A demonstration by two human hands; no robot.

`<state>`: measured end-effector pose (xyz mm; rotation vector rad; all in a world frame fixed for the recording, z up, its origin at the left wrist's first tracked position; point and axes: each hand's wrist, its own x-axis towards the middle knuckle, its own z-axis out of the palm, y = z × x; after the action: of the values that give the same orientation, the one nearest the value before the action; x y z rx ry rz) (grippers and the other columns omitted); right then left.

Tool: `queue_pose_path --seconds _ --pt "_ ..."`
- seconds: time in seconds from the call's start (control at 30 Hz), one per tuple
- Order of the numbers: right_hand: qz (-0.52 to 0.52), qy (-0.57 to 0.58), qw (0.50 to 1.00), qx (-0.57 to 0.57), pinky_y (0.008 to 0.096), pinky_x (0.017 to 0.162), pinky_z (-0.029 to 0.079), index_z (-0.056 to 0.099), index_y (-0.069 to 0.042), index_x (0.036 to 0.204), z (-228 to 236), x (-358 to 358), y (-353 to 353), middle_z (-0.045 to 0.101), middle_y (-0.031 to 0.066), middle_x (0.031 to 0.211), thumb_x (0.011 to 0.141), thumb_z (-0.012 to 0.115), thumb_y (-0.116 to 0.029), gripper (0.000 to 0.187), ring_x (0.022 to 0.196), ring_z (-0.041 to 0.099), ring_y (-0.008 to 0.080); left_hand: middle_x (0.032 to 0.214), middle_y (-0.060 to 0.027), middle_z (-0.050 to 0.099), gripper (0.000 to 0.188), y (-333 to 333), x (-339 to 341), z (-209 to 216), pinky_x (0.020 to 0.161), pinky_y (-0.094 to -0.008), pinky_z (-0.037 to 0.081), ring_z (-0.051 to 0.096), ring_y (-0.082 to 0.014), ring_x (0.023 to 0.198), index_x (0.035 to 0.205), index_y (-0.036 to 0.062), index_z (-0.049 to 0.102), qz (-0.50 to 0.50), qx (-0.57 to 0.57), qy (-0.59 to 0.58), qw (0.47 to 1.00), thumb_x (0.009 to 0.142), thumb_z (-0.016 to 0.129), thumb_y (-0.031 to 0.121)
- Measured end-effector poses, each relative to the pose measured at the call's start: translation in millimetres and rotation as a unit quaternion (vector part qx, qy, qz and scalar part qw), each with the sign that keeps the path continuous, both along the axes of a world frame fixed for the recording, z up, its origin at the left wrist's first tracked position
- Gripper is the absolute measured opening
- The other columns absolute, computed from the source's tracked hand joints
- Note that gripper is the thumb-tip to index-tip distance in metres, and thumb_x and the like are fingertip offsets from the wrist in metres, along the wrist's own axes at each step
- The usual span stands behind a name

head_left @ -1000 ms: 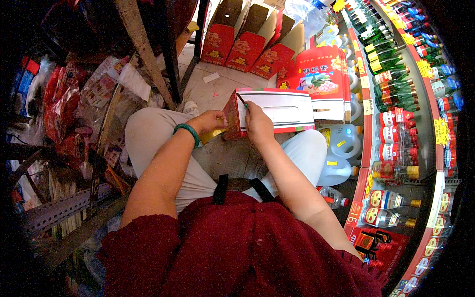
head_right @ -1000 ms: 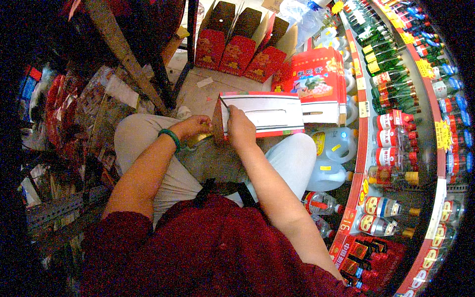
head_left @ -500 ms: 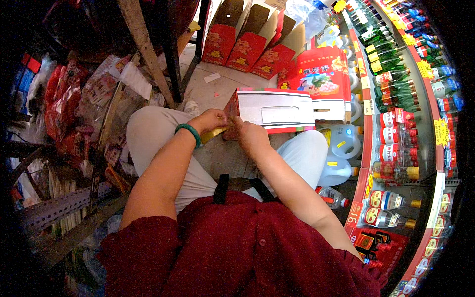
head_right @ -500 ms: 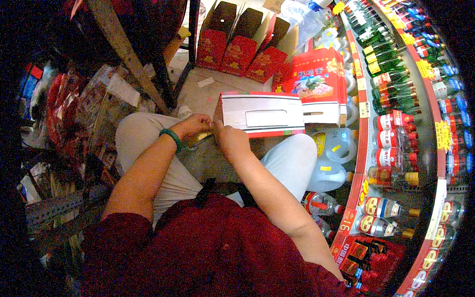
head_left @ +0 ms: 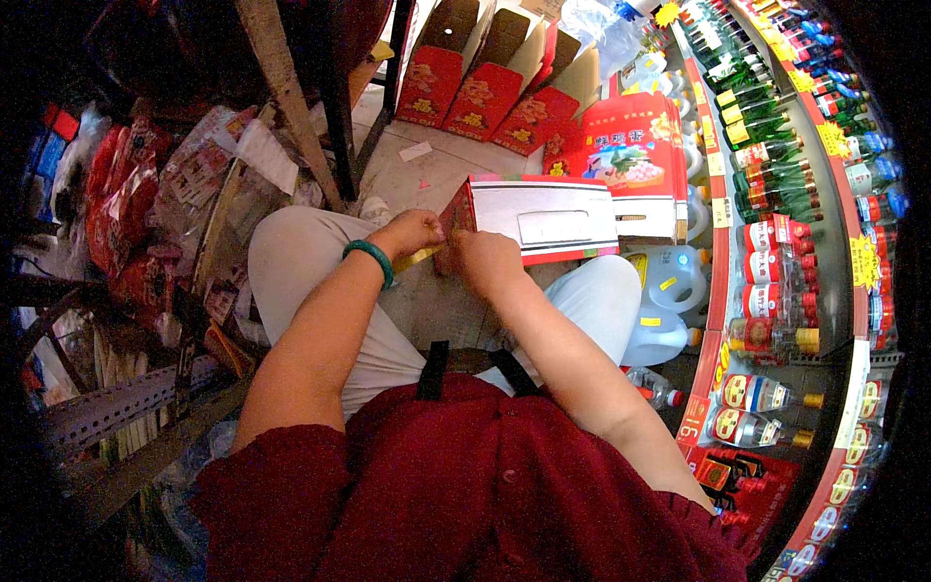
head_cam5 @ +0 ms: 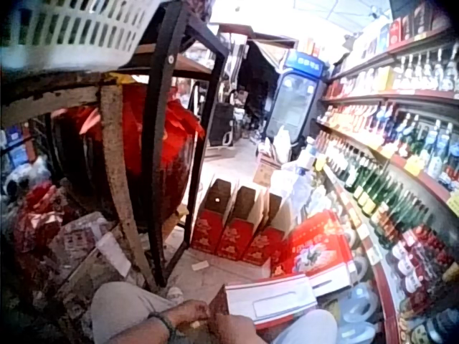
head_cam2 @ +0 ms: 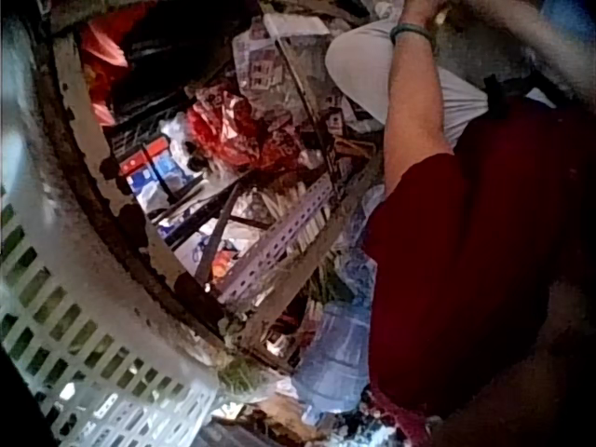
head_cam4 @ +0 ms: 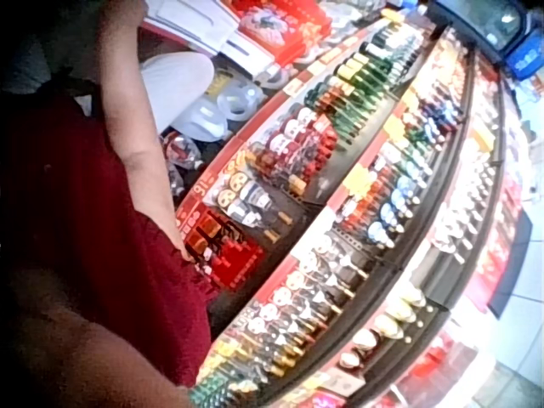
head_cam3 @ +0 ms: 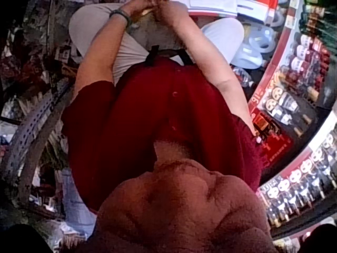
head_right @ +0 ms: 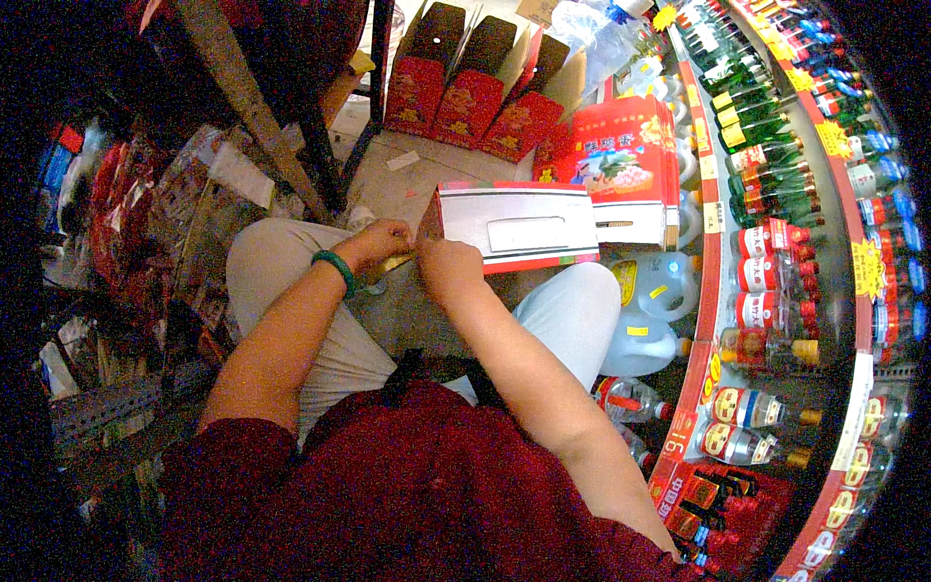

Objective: The person sits on the floor in a store aisle and assembles red cardboard boxes. They fold the flaps, apply yellow tape to seal the boxes, and place the finished boxes on the floor beside them.

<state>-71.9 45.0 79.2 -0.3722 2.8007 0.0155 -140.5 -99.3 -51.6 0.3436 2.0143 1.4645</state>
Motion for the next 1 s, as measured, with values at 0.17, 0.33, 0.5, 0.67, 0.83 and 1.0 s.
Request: queue_pose_path --seconds 0.17,0.33,0.5,0.67,0.83,1.0 --pt "-0.036 -0.030 0.996 -0.078 0.0467 0.065 0.049 0.053 -0.007 0.101 17.2 10.0 14.3 0.063 0.0214 0.082 0.083 0.050 -0.017 0.022 0.078 0.062 0.0383 0.075 -0.0092 0.063 0.014 -1.5 -4.1 -37.8 0.068 -0.0327 0.047 0.059 -0.0193 0.070 0.076 0.0053 0.060 0.008 -0.024 0.033 0.999 0.073 0.067 0.017" --pt "-0.143 0.014 0.968 -0.206 0.0470 0.069 0.045 0.047 -0.007 0.105 21.1 16.4 36.5 0.061 0.0238 0.082 0.082 0.053 -0.015 0.026 0.081 0.059 0.0422 0.074 -0.0093 0.063 0.015 0.2 -3.8 -32.4 0.068 -0.0334 0.047 0.059 -0.0212 0.071 0.076 0.0059 0.060 0.000 -0.017 0.035 0.999 0.071 0.068 0.018" --pt "-0.129 0.136 0.973 -0.131 0.0455 0.067 0.047 0.046 -0.006 0.108 17.6 -3.9 32.5 0.060 0.0192 0.087 0.082 0.056 -0.020 0.032 0.082 0.059 0.0370 0.072 -0.0072 0.061 0.015 0.9 -0.1 -2.0 0.065 -0.0325 0.046 0.056 -0.0189 0.068 0.075 0.0054 0.058 0.000 -0.061 0.033 0.998 0.073 0.067 0.017" --pt "-0.101 0.225 0.968 -0.039 0.0413 0.062 0.051 0.041 -0.011 0.126 -24.9 -26.7 13.9 0.052 0.0100 0.097 0.080 0.058 -0.027 0.052 0.081 0.058 0.0285 0.069 -0.0024 0.057 0.013 -0.2 -4.3 -12.8 0.060 -0.0292 0.044 0.050 -0.0131 0.064 0.076 0.0054 0.057 -0.003 -0.070 0.049 0.996 0.075 0.066 0.015" --pt "-0.099 0.247 0.963 -0.028 0.0403 0.057 0.052 0.036 -0.016 0.133 -25.6 -25.3 0.3 0.051 0.0114 0.103 0.081 0.054 -0.024 0.056 0.082 0.056 0.0284 0.076 -0.0124 0.063 0.018 -3.7 0.8 -5.7 0.068 -0.0345 0.046 0.059 -0.0226 0.071 0.079 0.0023 0.060 0.009 -0.061 0.011 0.998 0.072 0.065 0.019" --pt "-0.081 0.251 0.965 0.000 0.0376 0.051 0.052 0.035 -0.022 0.135 -22.9 -19.0 -3.4 0.049 0.0118 0.110 0.080 0.055 -0.021 0.058 0.081 0.055 0.0278 0.078 -0.0131 0.063 0.022 -2.6 -3.0 -3.7 0.068 -0.0343 0.046 0.060 -0.0226 0.072 0.082 0.0013 0.062 -0.003 -0.112 0.046 0.993 0.073 0.065 0.022"
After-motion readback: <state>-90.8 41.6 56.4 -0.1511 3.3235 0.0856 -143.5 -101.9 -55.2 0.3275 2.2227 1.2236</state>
